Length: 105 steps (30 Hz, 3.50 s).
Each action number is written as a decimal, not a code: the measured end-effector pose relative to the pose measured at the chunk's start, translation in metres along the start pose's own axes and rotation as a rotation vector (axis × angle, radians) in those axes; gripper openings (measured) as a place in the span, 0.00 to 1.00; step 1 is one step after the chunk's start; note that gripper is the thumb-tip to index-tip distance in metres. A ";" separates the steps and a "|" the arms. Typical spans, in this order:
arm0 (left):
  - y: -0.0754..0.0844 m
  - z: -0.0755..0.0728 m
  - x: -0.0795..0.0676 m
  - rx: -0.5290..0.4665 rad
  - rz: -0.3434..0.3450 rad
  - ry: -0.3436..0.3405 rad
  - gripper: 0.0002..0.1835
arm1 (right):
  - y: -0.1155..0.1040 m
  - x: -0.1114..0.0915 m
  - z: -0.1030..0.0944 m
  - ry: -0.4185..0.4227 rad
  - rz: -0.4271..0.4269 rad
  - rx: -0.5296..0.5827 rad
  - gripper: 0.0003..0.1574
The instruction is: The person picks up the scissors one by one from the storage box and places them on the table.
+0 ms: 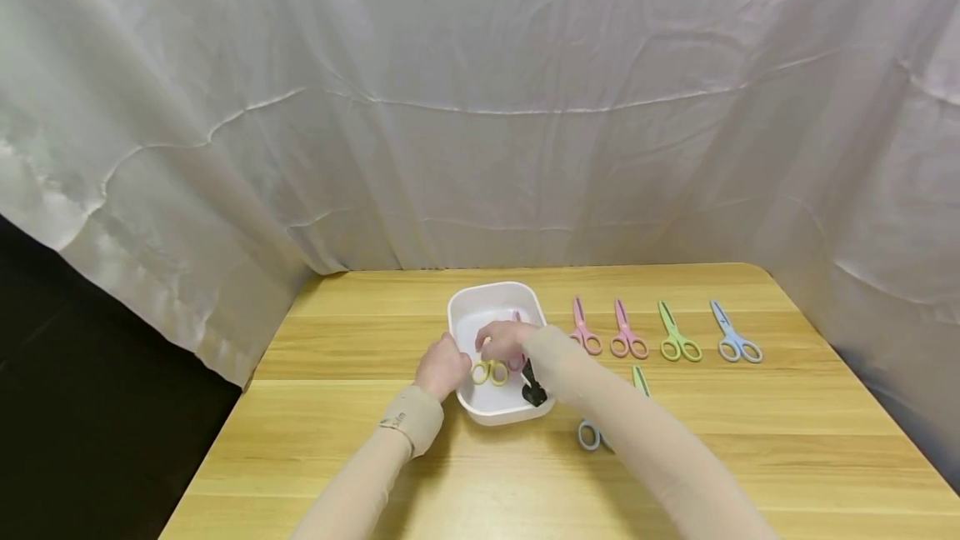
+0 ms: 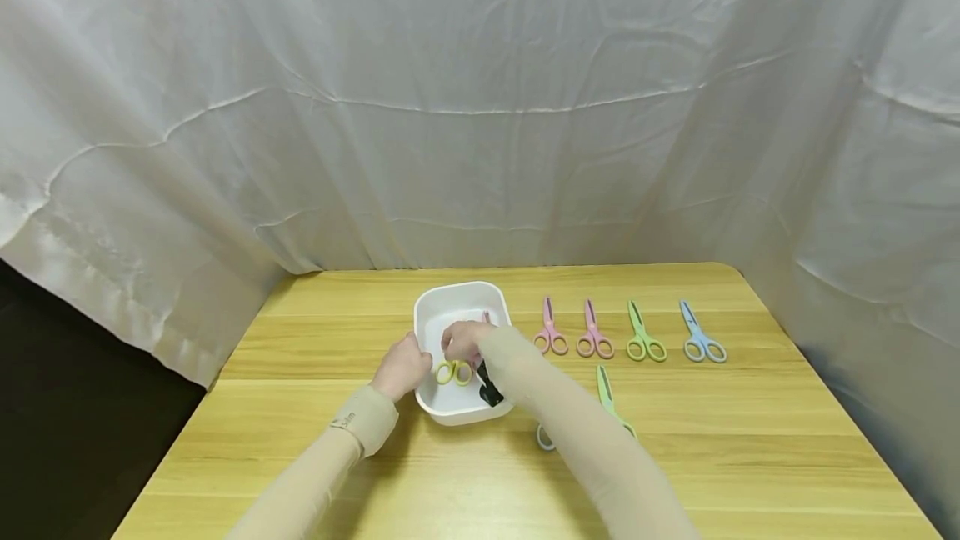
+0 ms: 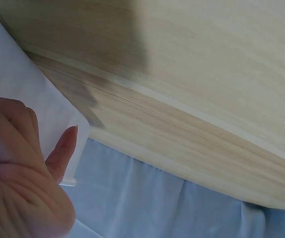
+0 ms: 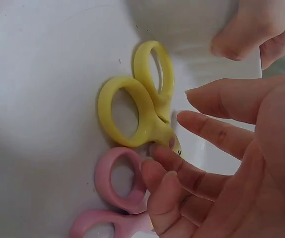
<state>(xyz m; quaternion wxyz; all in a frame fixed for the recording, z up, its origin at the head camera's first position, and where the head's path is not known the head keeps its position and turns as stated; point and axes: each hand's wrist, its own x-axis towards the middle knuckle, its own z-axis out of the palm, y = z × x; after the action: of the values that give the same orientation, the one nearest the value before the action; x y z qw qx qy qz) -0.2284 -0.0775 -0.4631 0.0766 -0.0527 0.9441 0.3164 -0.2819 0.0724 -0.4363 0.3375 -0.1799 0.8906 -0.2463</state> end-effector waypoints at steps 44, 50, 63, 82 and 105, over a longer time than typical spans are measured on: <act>-0.010 0.002 0.002 -0.167 0.060 -0.029 0.27 | -0.005 -0.004 0.004 -0.080 -0.015 -0.054 0.05; -0.018 0.000 0.003 -0.316 0.113 -0.118 0.22 | -0.006 -0.004 0.004 -0.100 -0.016 -0.070 0.05; -0.021 -0.012 0.001 -0.458 0.054 -0.185 0.25 | -0.002 0.006 0.005 -0.059 -0.004 -0.047 0.09; -0.021 -0.011 0.002 -0.421 0.066 -0.164 0.25 | -0.002 0.003 0.004 -0.012 0.015 0.003 0.18; -0.023 -0.008 0.004 -0.409 0.093 -0.158 0.24 | -0.006 -0.003 0.004 -0.054 0.011 0.066 0.12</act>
<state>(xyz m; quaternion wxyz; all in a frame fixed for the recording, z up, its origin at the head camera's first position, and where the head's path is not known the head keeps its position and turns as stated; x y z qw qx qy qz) -0.2298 -0.1010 -0.4715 0.1235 0.0013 0.8528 0.5075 -0.2759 0.0678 -0.4343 0.3683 -0.1704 0.8736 -0.2686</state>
